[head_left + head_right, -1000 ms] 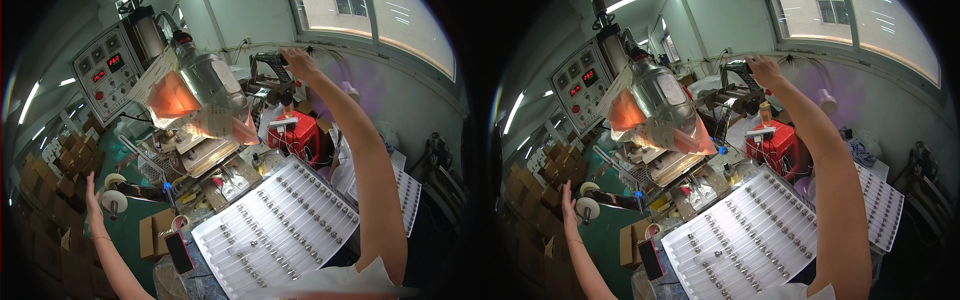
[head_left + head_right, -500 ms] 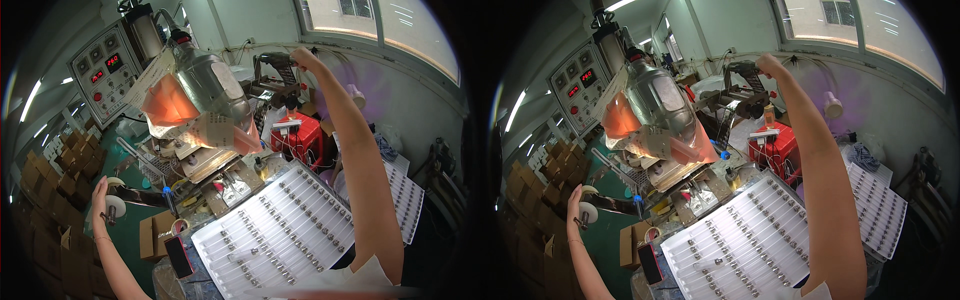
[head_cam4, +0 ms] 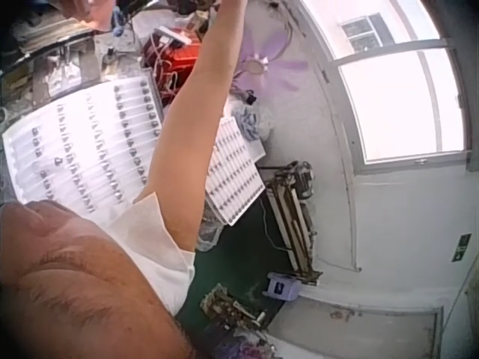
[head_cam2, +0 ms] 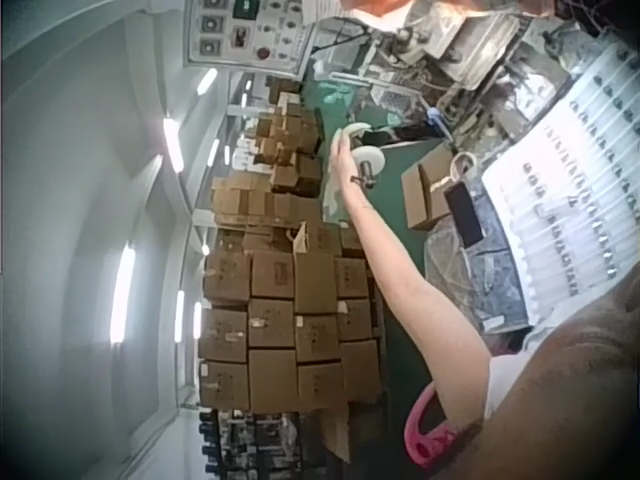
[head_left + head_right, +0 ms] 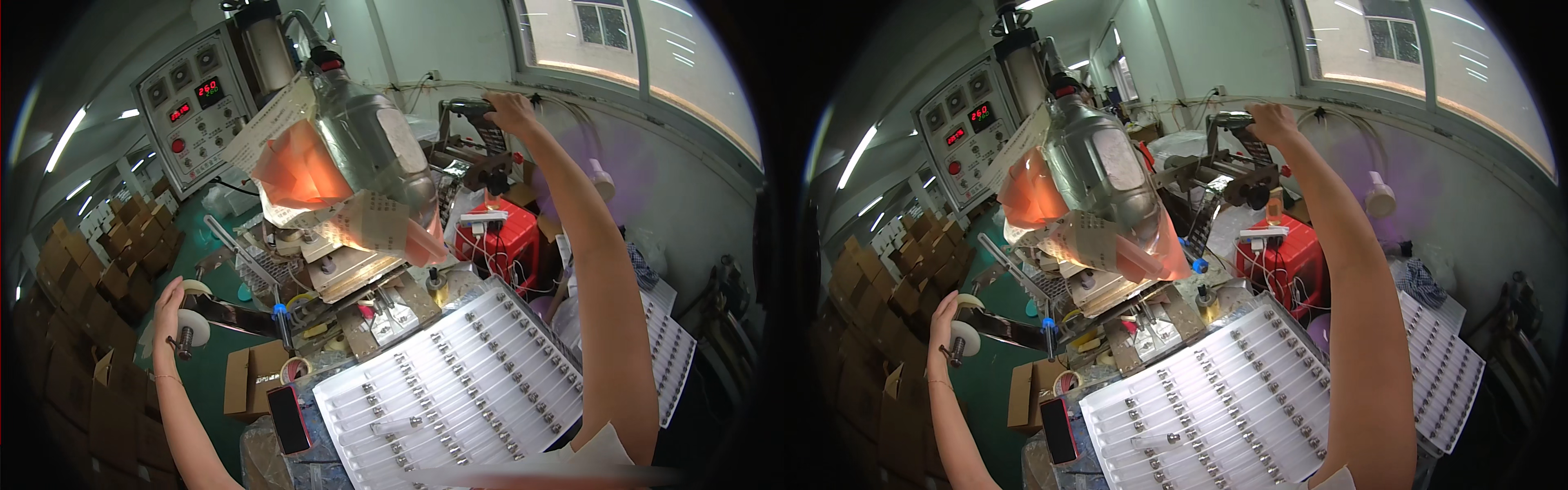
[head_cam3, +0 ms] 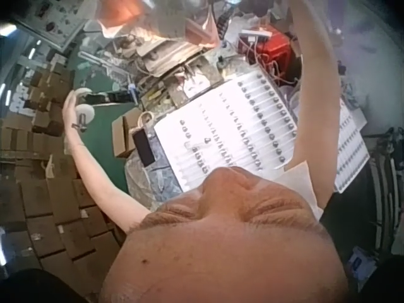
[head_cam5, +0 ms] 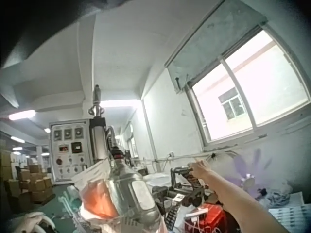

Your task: The recorder is placing small metal components into a plastic tray, applying labels to tubes, and organizing them in a factory setting.

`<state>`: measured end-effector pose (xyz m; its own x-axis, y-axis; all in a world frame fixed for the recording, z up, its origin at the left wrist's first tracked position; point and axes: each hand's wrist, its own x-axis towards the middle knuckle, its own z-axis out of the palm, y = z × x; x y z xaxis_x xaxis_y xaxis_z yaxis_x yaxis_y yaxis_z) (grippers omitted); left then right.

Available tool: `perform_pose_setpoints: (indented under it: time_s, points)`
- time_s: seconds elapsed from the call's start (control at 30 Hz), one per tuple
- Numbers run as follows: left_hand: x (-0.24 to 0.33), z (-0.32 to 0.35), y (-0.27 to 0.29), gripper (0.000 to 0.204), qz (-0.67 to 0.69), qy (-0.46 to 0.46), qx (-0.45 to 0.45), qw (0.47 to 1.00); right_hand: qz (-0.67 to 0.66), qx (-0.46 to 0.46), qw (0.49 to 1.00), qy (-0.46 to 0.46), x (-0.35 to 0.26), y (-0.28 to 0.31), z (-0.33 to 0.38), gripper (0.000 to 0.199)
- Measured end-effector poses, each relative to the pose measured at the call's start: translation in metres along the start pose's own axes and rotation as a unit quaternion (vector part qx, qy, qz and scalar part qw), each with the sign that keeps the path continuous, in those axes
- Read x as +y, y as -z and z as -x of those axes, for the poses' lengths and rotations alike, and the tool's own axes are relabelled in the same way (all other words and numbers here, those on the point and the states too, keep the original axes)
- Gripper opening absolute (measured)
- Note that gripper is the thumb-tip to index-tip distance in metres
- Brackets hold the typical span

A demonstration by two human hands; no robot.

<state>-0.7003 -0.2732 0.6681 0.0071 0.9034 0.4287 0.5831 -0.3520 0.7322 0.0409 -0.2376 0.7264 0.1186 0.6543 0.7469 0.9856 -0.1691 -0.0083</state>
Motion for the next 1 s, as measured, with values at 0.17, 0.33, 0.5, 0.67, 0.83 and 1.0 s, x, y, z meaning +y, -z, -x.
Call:
perform_pose_setpoints:
  time_s: [0.17, 0.33, 0.5, 0.67, 0.83, 1.0]
  points:
    - [-0.013, -0.001, 0.006, 0.042, 0.006, -0.016, -0.005, 1.0, -0.235, -0.162, 0.941, -0.181, 0.01, -0.002, -0.027, 0.028]
    - [-0.021, -0.011, 0.007, 0.043, 0.047, -0.004, -0.009, 0.999, -0.258, -0.165, 0.924, -0.229, 0.012, 0.0, -0.027, 0.034]
    - [-0.01, -0.011, 0.002, 0.041, 0.032, 0.003, -0.022, 0.999, -0.05, -0.108, 0.987, -0.107, 0.007, 0.0, -0.01, 0.073]
    - [0.002, 0.002, -0.007, 0.043, 0.044, -0.045, -0.023, 0.998, -0.117, -0.063, 0.99, -0.049, 0.028, -0.016, -0.015, 0.043]
    - [0.02, 0.015, -0.016, 0.036, 0.108, 0.056, 0.047, 0.991, -0.165, -0.111, 0.975, -0.099, 0.051, -0.033, -0.04, 0.041]
    - [0.033, 0.019, -0.02, 0.038, 0.08, 0.054, 0.048, 0.994, -0.145, -0.074, 0.986, -0.046, 0.059, -0.037, -0.038, 0.051]
